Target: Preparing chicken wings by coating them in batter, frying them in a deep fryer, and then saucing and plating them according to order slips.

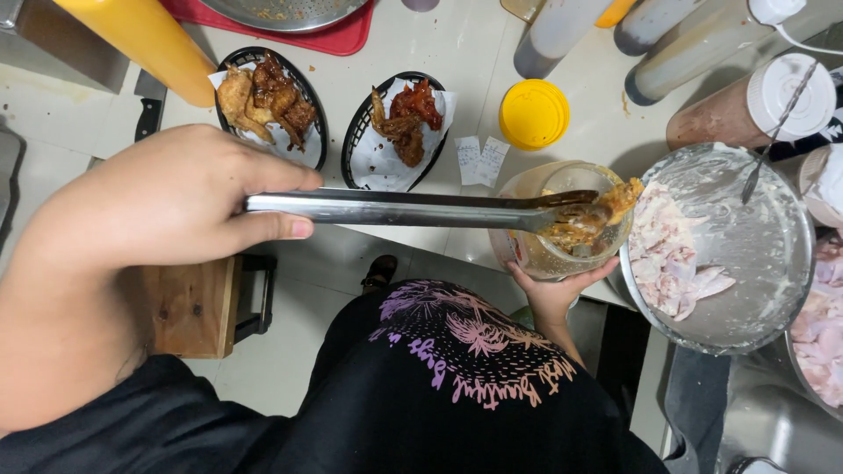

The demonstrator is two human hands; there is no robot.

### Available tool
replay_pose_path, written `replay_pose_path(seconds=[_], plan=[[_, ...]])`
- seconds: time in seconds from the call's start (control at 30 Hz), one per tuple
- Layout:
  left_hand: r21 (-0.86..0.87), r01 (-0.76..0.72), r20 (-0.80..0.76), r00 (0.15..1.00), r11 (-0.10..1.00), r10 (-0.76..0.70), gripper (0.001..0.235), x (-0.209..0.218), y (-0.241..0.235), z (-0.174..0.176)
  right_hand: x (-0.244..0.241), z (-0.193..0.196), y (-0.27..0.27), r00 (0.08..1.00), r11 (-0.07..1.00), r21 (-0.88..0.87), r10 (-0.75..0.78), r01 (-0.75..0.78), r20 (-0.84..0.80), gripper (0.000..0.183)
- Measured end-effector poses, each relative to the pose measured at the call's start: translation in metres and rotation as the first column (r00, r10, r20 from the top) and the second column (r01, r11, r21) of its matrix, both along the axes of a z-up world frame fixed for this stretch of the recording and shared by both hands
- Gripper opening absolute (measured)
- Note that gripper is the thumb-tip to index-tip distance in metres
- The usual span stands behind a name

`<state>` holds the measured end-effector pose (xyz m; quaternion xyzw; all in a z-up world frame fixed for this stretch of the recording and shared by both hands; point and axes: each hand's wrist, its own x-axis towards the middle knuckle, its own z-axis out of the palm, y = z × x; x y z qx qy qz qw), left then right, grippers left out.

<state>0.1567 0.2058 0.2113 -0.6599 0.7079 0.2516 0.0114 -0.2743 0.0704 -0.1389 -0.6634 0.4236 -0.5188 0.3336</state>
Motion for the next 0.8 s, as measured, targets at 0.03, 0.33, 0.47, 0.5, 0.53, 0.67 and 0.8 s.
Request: replay_pose_path(seconds=[0.03, 0.33, 0.47, 0.5, 0.53, 0.67, 0.8], plan=[[-0.045, -0.011, -0.036, 0.999, 0.999, 0.010, 0.028, 0.005, 0.005, -0.004, 0.001, 0.003, 0.000, 0.999, 1.000, -0.001, -0.026, 0.026, -0.019, 0.154], [-0.184, -0.307, 0.154, 0.929, 0.934, 0.336, 0.044, 0.068, 0.094, -0.035, 0.001, -0.006, 0.000, 0.998, 0.998, -0.057, -0.022, 0.026, 0.056, 0.152], [-0.306, -0.152, 0.563, 0.767, 0.940, 0.307, 0.045, 0.090, 0.111, -0.077, 0.002, -0.004, 0.000, 0.998, 0.999, -0.043, -0.011, 0.014, 0.062, 0.153], [-0.304, -0.158, 0.563, 0.766, 0.939, 0.311, 0.045, 0.080, 0.102, -0.070, -0.003, -0.012, 0.000, 0.998, 0.999, -0.040, -0.005, 0.007, 0.061, 0.153], [-0.199, -0.085, 0.729, 0.653, 0.976, 0.205, 0.045, 0.071, 0.092, -0.064, -0.008, -0.019, -0.001, 0.998, 0.997, -0.034, -0.064, 0.064, -0.007, 0.155], [-0.074, 0.079, 0.855, 0.518, 0.994, 0.023, 0.049, 0.044, 0.066, -0.062, -0.020, -0.037, -0.006, 0.992, 0.993, -0.059, -0.103, 0.099, -0.072, 0.158], [-0.191, 0.283, 0.878, 0.477, 0.940, 0.035, 0.037, 0.043, 0.051, -0.102, -0.015, -0.024, 0.001, 0.997, 0.998, -0.016, 0.063, -0.064, -0.035, 0.151]])
